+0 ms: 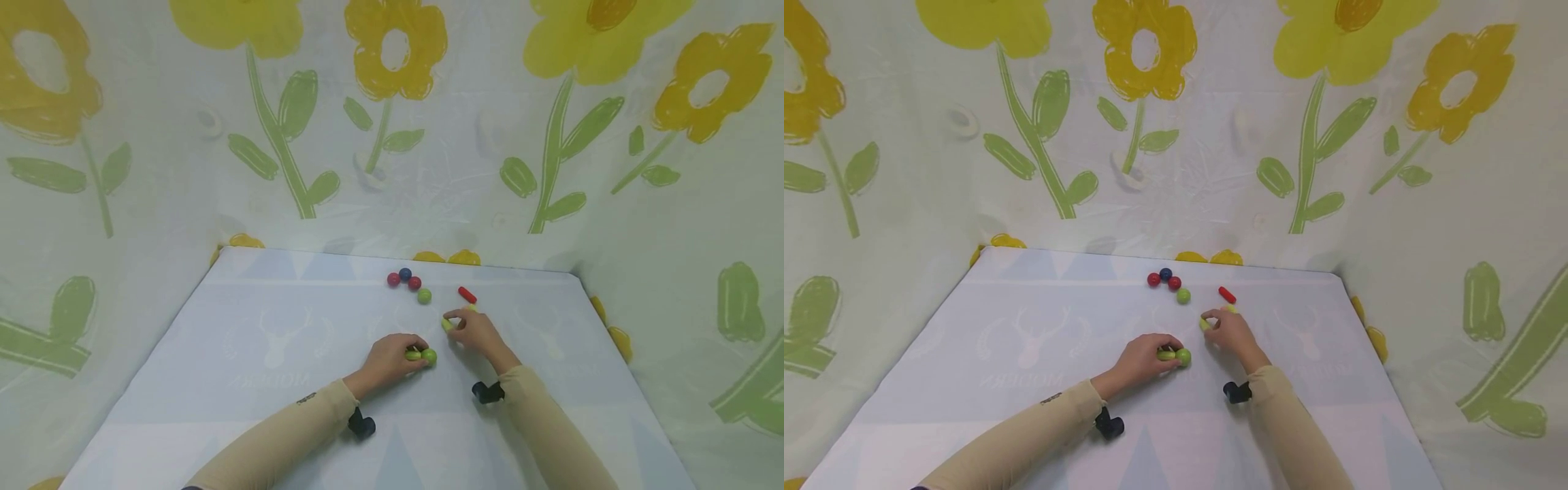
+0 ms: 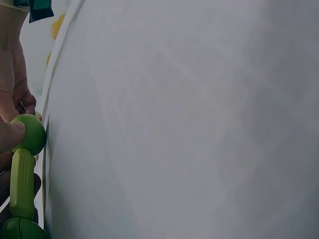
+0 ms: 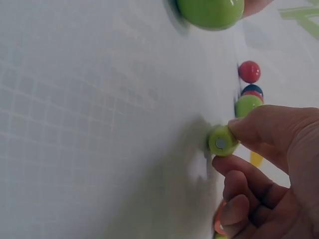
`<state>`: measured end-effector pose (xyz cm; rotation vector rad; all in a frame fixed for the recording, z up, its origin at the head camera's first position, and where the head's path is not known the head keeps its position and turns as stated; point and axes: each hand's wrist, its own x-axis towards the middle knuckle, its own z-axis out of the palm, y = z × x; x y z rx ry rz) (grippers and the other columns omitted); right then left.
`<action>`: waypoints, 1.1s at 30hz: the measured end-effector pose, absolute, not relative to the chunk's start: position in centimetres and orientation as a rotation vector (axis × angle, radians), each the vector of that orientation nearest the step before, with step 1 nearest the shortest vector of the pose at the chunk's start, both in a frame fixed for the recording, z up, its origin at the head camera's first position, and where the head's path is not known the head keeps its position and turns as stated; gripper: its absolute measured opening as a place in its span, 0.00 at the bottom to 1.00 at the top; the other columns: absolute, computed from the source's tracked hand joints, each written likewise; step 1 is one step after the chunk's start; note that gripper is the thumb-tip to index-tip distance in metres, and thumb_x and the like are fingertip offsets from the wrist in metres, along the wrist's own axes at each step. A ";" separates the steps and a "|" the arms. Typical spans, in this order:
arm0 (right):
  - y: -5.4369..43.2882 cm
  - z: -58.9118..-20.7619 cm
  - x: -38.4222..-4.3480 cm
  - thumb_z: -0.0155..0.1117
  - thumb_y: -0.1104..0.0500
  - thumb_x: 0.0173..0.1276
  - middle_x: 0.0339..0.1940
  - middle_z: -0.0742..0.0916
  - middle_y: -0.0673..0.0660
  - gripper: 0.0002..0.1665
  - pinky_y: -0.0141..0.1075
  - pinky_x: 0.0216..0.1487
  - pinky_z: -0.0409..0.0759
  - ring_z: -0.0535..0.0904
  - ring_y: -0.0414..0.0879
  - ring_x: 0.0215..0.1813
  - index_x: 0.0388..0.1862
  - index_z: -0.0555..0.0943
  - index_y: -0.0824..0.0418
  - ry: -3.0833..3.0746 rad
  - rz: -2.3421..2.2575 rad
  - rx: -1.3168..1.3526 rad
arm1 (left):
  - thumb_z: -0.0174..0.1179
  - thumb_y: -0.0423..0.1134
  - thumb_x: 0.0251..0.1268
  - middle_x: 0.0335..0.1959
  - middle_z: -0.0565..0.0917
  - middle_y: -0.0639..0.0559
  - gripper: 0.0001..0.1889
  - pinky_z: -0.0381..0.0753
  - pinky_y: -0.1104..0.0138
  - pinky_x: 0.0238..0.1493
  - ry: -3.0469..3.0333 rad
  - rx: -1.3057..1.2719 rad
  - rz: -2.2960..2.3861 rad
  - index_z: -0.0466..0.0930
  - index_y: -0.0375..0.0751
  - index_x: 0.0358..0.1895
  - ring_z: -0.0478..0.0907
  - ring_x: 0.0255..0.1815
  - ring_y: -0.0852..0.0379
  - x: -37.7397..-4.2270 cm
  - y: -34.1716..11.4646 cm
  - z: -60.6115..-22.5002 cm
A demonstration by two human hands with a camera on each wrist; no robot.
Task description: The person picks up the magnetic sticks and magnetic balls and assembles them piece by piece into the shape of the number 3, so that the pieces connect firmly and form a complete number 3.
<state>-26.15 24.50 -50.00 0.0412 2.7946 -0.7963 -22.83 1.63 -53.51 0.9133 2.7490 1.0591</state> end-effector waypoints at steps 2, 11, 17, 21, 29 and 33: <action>24.4 -50.0 -25.9 0.70 0.59 0.66 0.36 0.84 0.55 0.24 0.38 0.34 0.79 0.79 0.47 0.32 0.62 0.83 0.53 2.786 -0.809 0.031 | 0.71 0.48 0.64 0.43 0.87 0.63 0.14 0.77 0.68 0.47 2.746 0.910 1.062 0.87 0.51 0.50 0.77 0.39 0.68 -22.8 1.6 -53.5; 24.1 -50.4 -24.7 0.72 0.58 0.66 0.47 0.82 0.59 0.22 0.37 0.35 0.77 0.77 0.47 0.33 0.59 0.83 0.54 2.728 -0.918 0.006 | 0.71 0.48 0.64 0.44 0.87 0.63 0.14 0.77 0.68 0.48 2.749 0.912 1.061 0.87 0.51 0.51 0.76 0.39 0.67 -22.8 1.6 -53.4; 24.0 -50.5 -24.2 0.71 0.61 0.67 0.43 0.81 0.57 0.21 0.37 0.34 0.77 0.78 0.46 0.32 0.59 0.82 0.56 2.705 -0.962 -0.020 | 0.71 0.47 0.63 0.44 0.87 0.63 0.14 0.77 0.67 0.47 2.754 0.918 1.060 0.87 0.51 0.50 0.76 0.39 0.67 -22.7 1.6 -53.5; 24.1 -50.8 -24.2 0.70 0.62 0.66 0.45 0.78 0.57 0.21 0.37 0.34 0.77 0.78 0.46 0.32 0.59 0.82 0.56 2.687 -1.026 -0.029 | 0.71 0.48 0.64 0.44 0.87 0.64 0.14 0.77 0.68 0.47 2.755 0.910 1.058 0.87 0.52 0.51 0.76 0.38 0.68 -22.7 1.6 -53.5; 23.9 -51.3 -24.2 0.68 0.60 0.70 0.35 0.84 0.57 0.21 0.37 0.32 0.77 0.79 0.47 0.32 0.61 0.79 0.55 2.599 -1.253 -0.001 | 0.72 0.48 0.63 0.41 0.86 0.63 0.13 0.76 0.69 0.42 2.772 0.908 1.061 0.87 0.51 0.49 0.74 0.36 0.67 -22.8 1.6 -53.6; 23.4 -51.4 -24.2 0.68 0.59 0.70 0.31 0.84 0.55 0.22 0.36 0.31 0.77 0.78 0.47 0.31 0.61 0.78 0.57 2.576 -1.322 0.001 | 0.72 0.48 0.63 0.40 0.85 0.63 0.13 0.75 0.70 0.41 2.780 0.899 1.061 0.86 0.51 0.47 0.74 0.36 0.67 -22.8 1.6 -53.5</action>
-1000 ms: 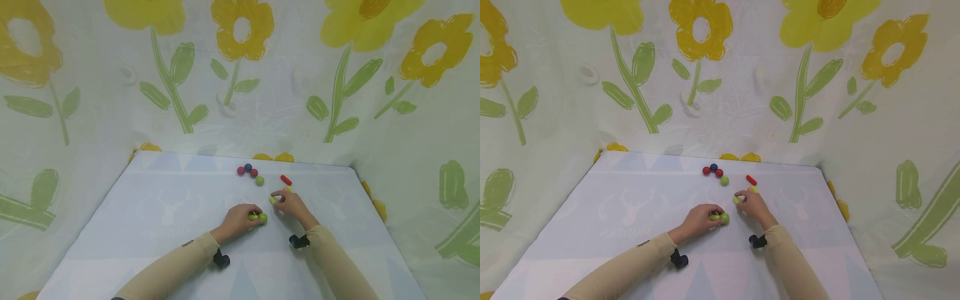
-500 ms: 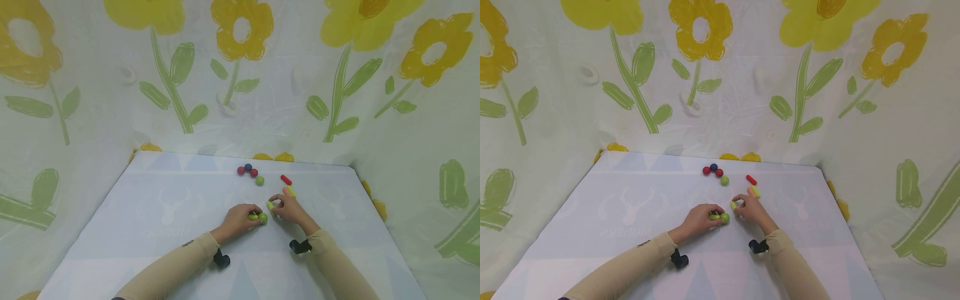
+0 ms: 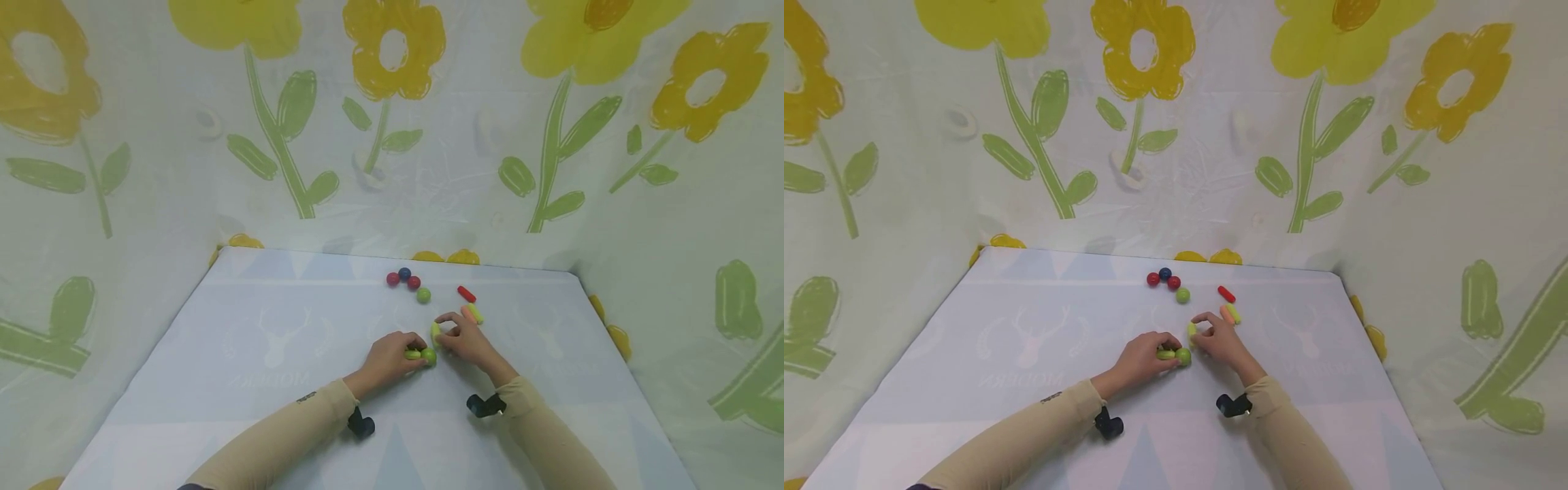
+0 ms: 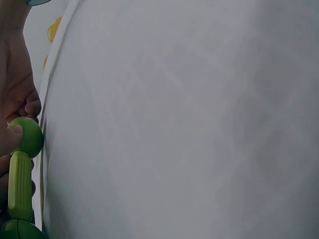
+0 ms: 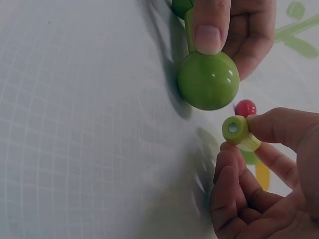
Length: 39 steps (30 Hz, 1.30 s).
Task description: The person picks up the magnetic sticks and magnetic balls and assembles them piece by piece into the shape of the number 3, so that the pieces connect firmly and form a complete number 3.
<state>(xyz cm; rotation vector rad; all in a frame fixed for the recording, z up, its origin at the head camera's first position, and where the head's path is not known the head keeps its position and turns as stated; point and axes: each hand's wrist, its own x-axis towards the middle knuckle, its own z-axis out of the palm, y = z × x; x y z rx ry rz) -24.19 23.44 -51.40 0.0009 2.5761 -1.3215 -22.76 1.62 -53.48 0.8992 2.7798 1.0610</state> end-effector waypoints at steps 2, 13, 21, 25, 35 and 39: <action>23.2 -51.4 -24.1 0.69 0.59 0.70 0.31 0.85 0.55 0.22 0.36 0.31 0.78 0.79 0.47 0.31 0.61 0.77 0.57 2.565 -1.343 0.012 | 0.72 0.48 0.62 0.40 0.86 0.63 0.13 0.75 0.70 0.41 2.777 0.902 1.068 0.86 0.51 0.47 0.74 0.36 0.67 -22.8 1.6 -53.5; 22.1 -50.9 -23.7 0.68 0.56 0.71 0.34 0.87 0.55 0.22 0.37 0.36 0.79 0.80 0.47 0.35 0.60 0.75 0.57 2.516 -1.355 0.034 | 0.73 0.47 0.62 0.40 0.87 0.62 0.13 0.75 0.70 0.40 2.783 0.895 1.083 0.87 0.49 0.47 0.74 0.35 0.67 -22.8 1.7 -53.4; 22.1 -51.1 -23.8 0.68 0.55 0.72 0.35 0.87 0.54 0.22 0.37 0.37 0.79 0.80 0.47 0.35 0.61 0.76 0.56 2.521 -1.319 0.021 | 0.73 0.47 0.62 0.40 0.87 0.62 0.12 0.75 0.70 0.41 2.783 0.890 1.075 0.87 0.49 0.46 0.74 0.35 0.67 -22.9 1.7 -53.4; 22.1 -51.2 -23.8 0.67 0.54 0.72 0.35 0.87 0.53 0.21 0.37 0.37 0.78 0.80 0.46 0.35 0.62 0.77 0.56 2.538 -1.294 0.007 | 0.73 0.47 0.61 0.40 0.87 0.62 0.12 0.75 0.71 0.40 2.787 0.880 1.075 0.87 0.50 0.46 0.74 0.35 0.67 -22.8 1.7 -53.3; 21.9 -51.2 -23.8 0.67 0.54 0.72 0.36 0.87 0.54 0.23 0.37 0.37 0.78 0.80 0.47 0.35 0.63 0.77 0.56 2.541 -1.278 0.001 | 0.73 0.46 0.62 0.40 0.87 0.61 0.12 0.75 0.71 0.40 2.779 0.888 1.088 0.87 0.48 0.47 0.74 0.35 0.67 -22.7 1.6 -53.3; 21.9 -51.3 -23.9 0.68 0.54 0.71 0.35 0.87 0.53 0.22 0.37 0.37 0.78 0.80 0.48 0.35 0.63 0.78 0.54 2.544 -1.288 0.002 | 0.72 0.46 0.62 0.40 0.87 0.61 0.13 0.75 0.71 0.39 2.774 0.891 1.093 0.87 0.48 0.47 0.73 0.34 0.66 -22.7 1.6 -53.3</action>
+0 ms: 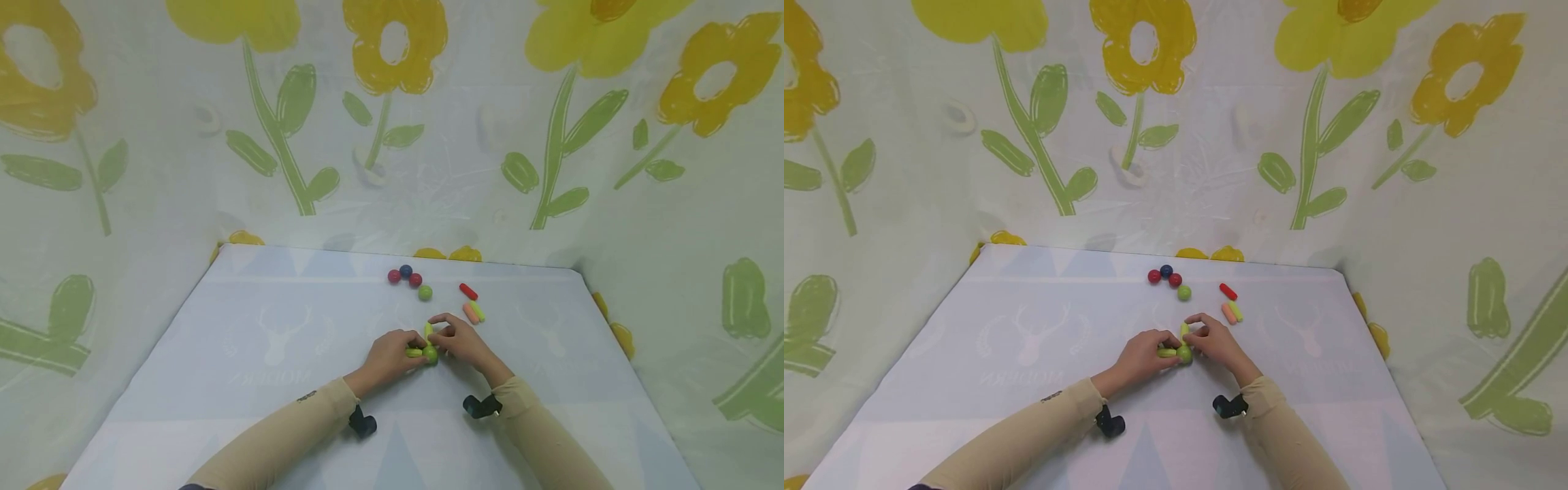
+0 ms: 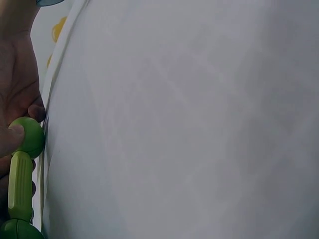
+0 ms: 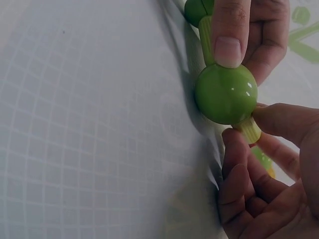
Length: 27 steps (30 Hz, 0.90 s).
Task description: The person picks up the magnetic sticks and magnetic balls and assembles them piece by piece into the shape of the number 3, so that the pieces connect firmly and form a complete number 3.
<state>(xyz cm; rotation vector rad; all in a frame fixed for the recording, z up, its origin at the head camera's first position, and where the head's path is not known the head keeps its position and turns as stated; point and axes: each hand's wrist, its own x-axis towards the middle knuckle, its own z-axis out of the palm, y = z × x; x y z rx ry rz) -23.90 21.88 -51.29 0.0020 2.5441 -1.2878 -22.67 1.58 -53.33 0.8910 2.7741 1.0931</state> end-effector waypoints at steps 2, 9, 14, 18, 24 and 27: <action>21.9 -51.3 -23.9 0.68 0.55 0.72 0.35 0.87 0.53 0.22 0.37 0.37 0.78 0.80 0.47 0.35 0.62 0.78 0.54 2.548 -1.292 -0.004 | 0.72 0.46 0.62 0.40 0.87 0.61 0.13 0.74 0.71 0.39 2.777 0.894 1.093 0.87 0.48 0.47 0.73 0.34 0.66 -22.7 1.6 -53.3; 21.9 -51.4 -24.0 0.68 0.54 0.71 0.36 0.87 0.52 0.22 0.37 0.37 0.78 0.79 0.48 0.35 0.62 0.78 0.53 2.550 -1.301 -0.018 | 0.72 0.46 0.62 0.40 0.87 0.61 0.12 0.74 0.71 0.39 2.789 0.901 1.088 0.87 0.48 0.47 0.73 0.34 0.67 -22.6 1.5 -53.3; 22.3 -51.7 -24.3 0.67 0.54 0.72 0.37 0.87 0.53 0.22 0.38 0.35 0.78 0.79 0.48 0.33 0.63 0.78 0.55 2.557 -1.327 -0.045 | 0.73 0.46 0.62 0.39 0.86 0.62 0.12 0.73 0.71 0.38 2.793 0.898 1.090 0.87 0.48 0.47 0.72 0.34 0.66 -22.6 1.5 -53.4; 22.6 -51.9 -24.9 0.66 0.53 0.73 0.37 0.86 0.54 0.22 0.37 0.34 0.78 0.79 0.48 0.33 0.63 0.78 0.55 2.600 -1.348 -0.024 | 0.73 0.46 0.62 0.38 0.85 0.62 0.13 0.73 0.71 0.37 2.787 0.887 1.092 0.87 0.48 0.47 0.72 0.33 0.66 -22.7 1.6 -53.6; 22.8 -51.9 -26.1 0.65 0.54 0.73 0.42 0.86 0.56 0.21 0.37 0.36 0.79 0.79 0.49 0.38 0.63 0.78 0.56 2.750 -1.296 0.016 | 0.73 0.47 0.61 0.38 0.86 0.63 0.12 0.74 0.71 0.38 2.785 0.883 1.093 0.87 0.50 0.46 0.73 0.33 0.67 -22.8 1.6 -53.8; 22.8 -52.1 -26.9 0.66 0.54 0.74 0.46 0.85 0.57 0.22 0.39 0.42 0.81 0.80 0.50 0.45 0.64 0.77 0.55 2.794 -1.276 0.045 | 0.73 0.47 0.61 0.38 0.86 0.63 0.13 0.74 0.71 0.38 2.779 0.890 1.099 0.87 0.50 0.46 0.73 0.34 0.67 -22.8 1.6 -53.8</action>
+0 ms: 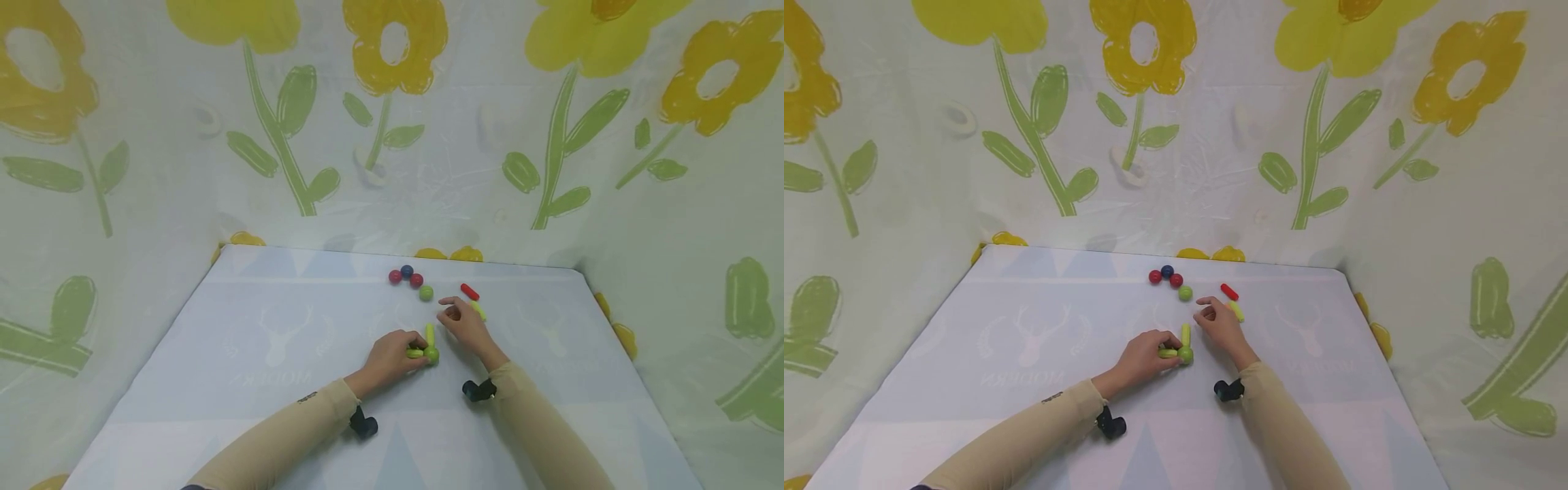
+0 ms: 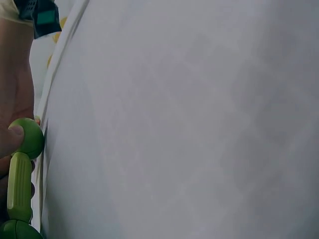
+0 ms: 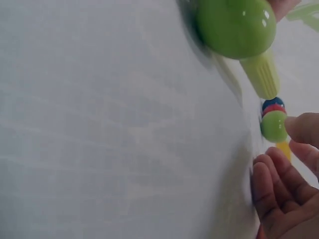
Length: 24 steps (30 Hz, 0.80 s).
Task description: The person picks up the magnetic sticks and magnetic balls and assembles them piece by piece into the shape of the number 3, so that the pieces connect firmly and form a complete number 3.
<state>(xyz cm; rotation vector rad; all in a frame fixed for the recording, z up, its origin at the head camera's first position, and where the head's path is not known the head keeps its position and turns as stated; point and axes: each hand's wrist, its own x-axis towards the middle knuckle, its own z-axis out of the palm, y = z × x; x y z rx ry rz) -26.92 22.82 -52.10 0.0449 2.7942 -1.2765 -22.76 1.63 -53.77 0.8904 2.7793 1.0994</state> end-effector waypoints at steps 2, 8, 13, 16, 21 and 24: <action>22.8 -52.3 -27.5 0.65 0.53 0.74 0.48 0.85 0.57 0.23 0.40 0.46 0.81 0.80 0.51 0.49 0.64 0.77 0.54 2.805 -1.269 0.066 | 0.73 0.47 0.61 0.38 0.86 0.63 0.13 0.74 0.71 0.39 2.771 0.888 1.103 0.87 0.50 0.47 0.73 0.34 0.67 -22.8 1.6 -53.8; 22.3 -52.3 -28.9 0.66 0.51 0.74 0.52 0.84 0.57 0.24 0.44 0.51 0.82 0.80 0.52 0.53 0.66 0.76 0.52 2.825 -1.266 0.061 | 0.72 0.48 0.62 0.38 0.85 0.64 0.13 0.74 0.71 0.39 2.764 0.864 1.096 0.87 0.51 0.48 0.73 0.34 0.67 -22.7 1.6 -53.6; 22.0 -52.1 -29.9 0.65 0.52 0.74 0.58 0.83 0.57 0.26 0.45 0.52 0.82 0.80 0.53 0.54 0.69 0.75 0.49 2.854 -1.213 -0.014 | 0.73 0.48 0.62 0.37 0.85 0.64 0.13 0.74 0.71 0.39 2.772 0.864 1.104 0.88 0.50 0.47 0.72 0.34 0.67 -22.6 1.6 -53.6; 21.9 -52.2 -30.5 0.66 0.53 0.74 0.61 0.82 0.58 0.28 0.44 0.51 0.82 0.79 0.53 0.52 0.72 0.74 0.47 2.870 -1.156 -0.043 | 0.73 0.47 0.62 0.37 0.85 0.64 0.13 0.74 0.71 0.39 2.763 0.864 1.108 0.87 0.50 0.47 0.72 0.34 0.67 -22.6 1.6 -53.6; 21.4 -52.2 -30.9 0.66 0.53 0.74 0.62 0.81 0.58 0.28 0.43 0.50 0.82 0.78 0.53 0.50 0.71 0.75 0.46 2.877 -1.099 -0.033 | 0.73 0.47 0.61 0.38 0.85 0.63 0.13 0.74 0.71 0.39 2.757 0.866 1.106 0.87 0.50 0.47 0.73 0.34 0.66 -22.7 1.6 -53.5; 21.2 -52.3 -31.0 0.67 0.52 0.73 0.61 0.82 0.56 0.25 0.44 0.50 0.82 0.78 0.53 0.51 0.68 0.76 0.46 2.875 -1.107 -0.012 | 0.73 0.47 0.61 0.37 0.85 0.63 0.13 0.74 0.71 0.39 2.763 0.869 1.103 0.87 0.50 0.47 0.72 0.34 0.66 -22.7 1.6 -53.6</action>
